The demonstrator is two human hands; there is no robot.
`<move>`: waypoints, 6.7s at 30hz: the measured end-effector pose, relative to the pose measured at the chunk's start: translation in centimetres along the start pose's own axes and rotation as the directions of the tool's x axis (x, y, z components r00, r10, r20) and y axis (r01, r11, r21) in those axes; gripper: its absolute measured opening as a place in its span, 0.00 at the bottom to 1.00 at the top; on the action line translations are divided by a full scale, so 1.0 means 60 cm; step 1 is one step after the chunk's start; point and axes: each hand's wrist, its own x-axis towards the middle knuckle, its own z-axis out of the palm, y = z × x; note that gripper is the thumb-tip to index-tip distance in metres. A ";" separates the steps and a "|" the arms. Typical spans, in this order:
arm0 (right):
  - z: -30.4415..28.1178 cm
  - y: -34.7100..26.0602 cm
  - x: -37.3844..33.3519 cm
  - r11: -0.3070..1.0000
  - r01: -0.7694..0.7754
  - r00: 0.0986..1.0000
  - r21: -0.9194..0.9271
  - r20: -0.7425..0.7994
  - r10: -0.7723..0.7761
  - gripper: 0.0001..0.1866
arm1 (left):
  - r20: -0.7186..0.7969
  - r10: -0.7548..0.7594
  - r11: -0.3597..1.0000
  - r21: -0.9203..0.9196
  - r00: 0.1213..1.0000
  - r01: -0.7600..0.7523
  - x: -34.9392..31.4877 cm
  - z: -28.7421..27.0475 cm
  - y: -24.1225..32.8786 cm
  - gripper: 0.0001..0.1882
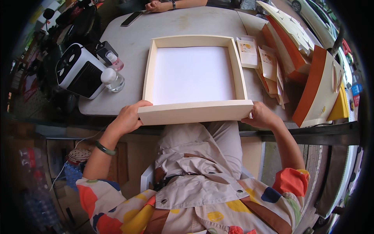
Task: The person assembles a wooden box by fitting a white paper sheet into its base. They then fold a white cardboard insert with six star-shaped cutouts into a 3D structure and place it inside the box. The person handles the box and insert by hand without using tools.
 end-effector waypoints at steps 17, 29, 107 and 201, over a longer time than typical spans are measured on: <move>0.020 -0.030 -0.015 0.996 -0.084 0.986 0.042 -0.144 0.089 0.11 | 0.013 -0.046 0.985 0.165 0.999 0.043 -0.034 0.003 -0.010 0.15; 0.043 0.001 -0.025 1.000 0.003 0.941 0.026 -0.340 0.006 0.15 | -0.119 -0.039 0.997 -0.075 0.992 0.031 -0.019 0.033 -0.020 0.11; 0.070 0.023 0.004 0.968 -0.021 0.911 0.251 -0.393 0.122 0.16 | -0.317 -0.128 0.947 -0.321 0.940 0.021 0.001 0.106 -0.040 0.21; 0.119 -0.081 0.107 0.881 -0.007 0.776 -0.473 -0.558 -0.294 0.05 | -0.895 -0.155 0.749 0.169 0.418 0.641 -0.101 0.049 -0.049 0.13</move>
